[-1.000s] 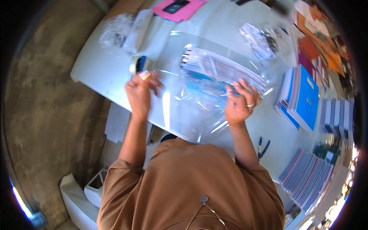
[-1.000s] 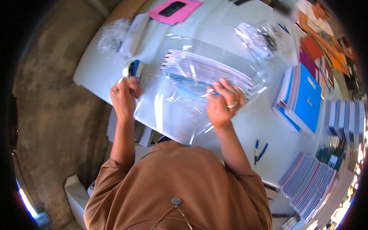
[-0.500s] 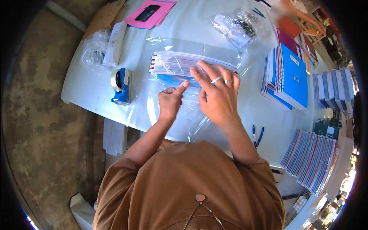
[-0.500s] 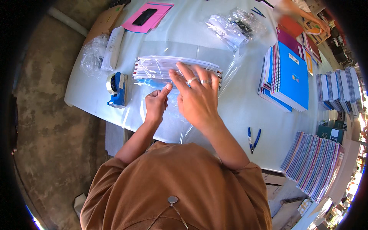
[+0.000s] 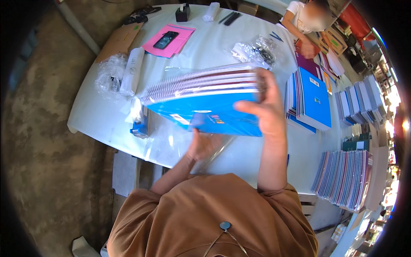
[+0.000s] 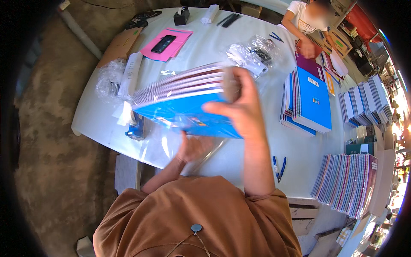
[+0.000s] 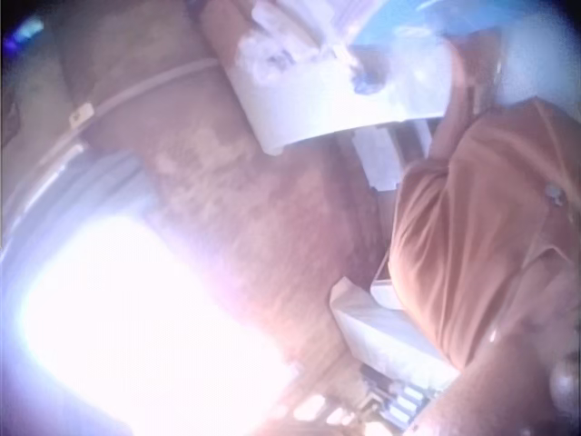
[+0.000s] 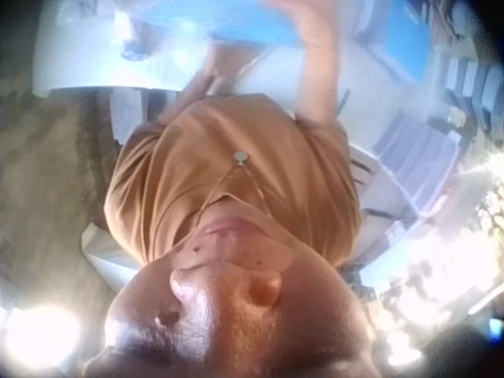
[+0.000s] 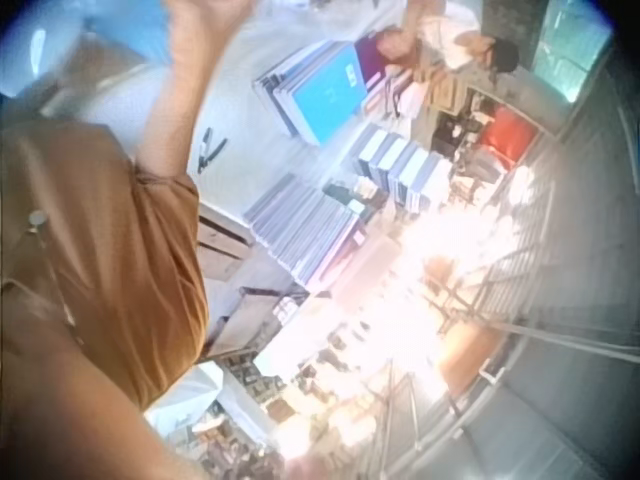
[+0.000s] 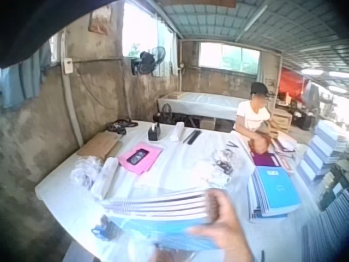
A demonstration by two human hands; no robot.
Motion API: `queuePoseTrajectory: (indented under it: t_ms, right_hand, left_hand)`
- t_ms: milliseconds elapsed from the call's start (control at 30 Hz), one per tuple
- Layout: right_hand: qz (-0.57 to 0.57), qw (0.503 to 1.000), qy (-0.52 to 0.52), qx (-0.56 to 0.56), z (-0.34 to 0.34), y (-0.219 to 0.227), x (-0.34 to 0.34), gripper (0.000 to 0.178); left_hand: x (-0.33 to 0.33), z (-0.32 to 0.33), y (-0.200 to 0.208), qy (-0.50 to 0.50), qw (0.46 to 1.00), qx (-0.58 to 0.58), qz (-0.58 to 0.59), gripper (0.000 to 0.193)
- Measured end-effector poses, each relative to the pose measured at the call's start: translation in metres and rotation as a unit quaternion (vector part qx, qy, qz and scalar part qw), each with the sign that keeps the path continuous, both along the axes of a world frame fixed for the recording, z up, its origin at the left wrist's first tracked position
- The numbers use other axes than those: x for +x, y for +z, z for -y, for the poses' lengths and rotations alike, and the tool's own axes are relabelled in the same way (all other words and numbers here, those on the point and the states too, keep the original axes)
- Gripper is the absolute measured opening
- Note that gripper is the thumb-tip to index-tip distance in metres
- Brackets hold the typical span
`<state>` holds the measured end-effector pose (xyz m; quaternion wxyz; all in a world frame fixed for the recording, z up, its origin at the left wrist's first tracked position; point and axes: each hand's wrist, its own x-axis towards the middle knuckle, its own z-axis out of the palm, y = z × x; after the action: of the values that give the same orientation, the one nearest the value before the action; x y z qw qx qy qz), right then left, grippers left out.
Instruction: The person places stacks of notebooks into clear plastic bags, folds the bags closed, and secures them with adhesive tape before setting them aside.
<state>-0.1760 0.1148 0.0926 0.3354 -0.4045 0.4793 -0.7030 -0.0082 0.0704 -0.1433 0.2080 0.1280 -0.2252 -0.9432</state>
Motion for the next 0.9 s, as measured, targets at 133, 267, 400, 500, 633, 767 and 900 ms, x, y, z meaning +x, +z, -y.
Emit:
queuePoseTrajectory:
  t_ms: [133, 267, 400, 500, 633, 767, 900]
  right_hand:
    - [0.053, 0.997, -0.028, -0.057, -0.032, -0.076, -0.040, 0.088]
    - [-0.077, 0.995, -0.014, -0.068, -0.016, -0.113, -0.026, 0.097]
    - [-0.007, 0.994, -0.065, -0.087, 0.004, -0.092, -0.037, 0.064]
    - [-0.318, 0.932, -0.110, -0.134, 0.012, -0.073, -0.040, 0.027]
    - [-0.213, 0.914, -0.293, -0.184, 0.042, -0.013, -0.039, 0.017]
    - [-0.255, 0.753, -0.534, -0.286, 0.008, 0.049, -0.060, 0.028]
    - [-0.513, 0.729, -0.409, -0.193, -0.030, -0.015, 0.008, 0.030]
  left_hand:
    - [0.032, 0.074, 0.038, 0.197, 0.962, -0.161, -0.103, 0.074]
    - [0.042, 0.112, 0.037, 0.279, 0.906, -0.305, 0.091, 0.059]
    - [0.006, 0.102, 0.118, 0.325, 0.797, -0.487, 0.145, 0.061]
    - [-0.007, 0.123, 0.180, 0.354, 0.565, -0.743, 0.063, 0.023]
    - [-0.012, 0.137, 0.226, 0.387, 0.585, -0.701, 0.131, 0.020]
    - [-0.014, 0.154, 0.264, 0.565, 0.591, -0.573, 0.052, 0.016]
    - [0.028, 0.173, 0.221, 0.484, 0.735, -0.475, 0.012, 0.056]
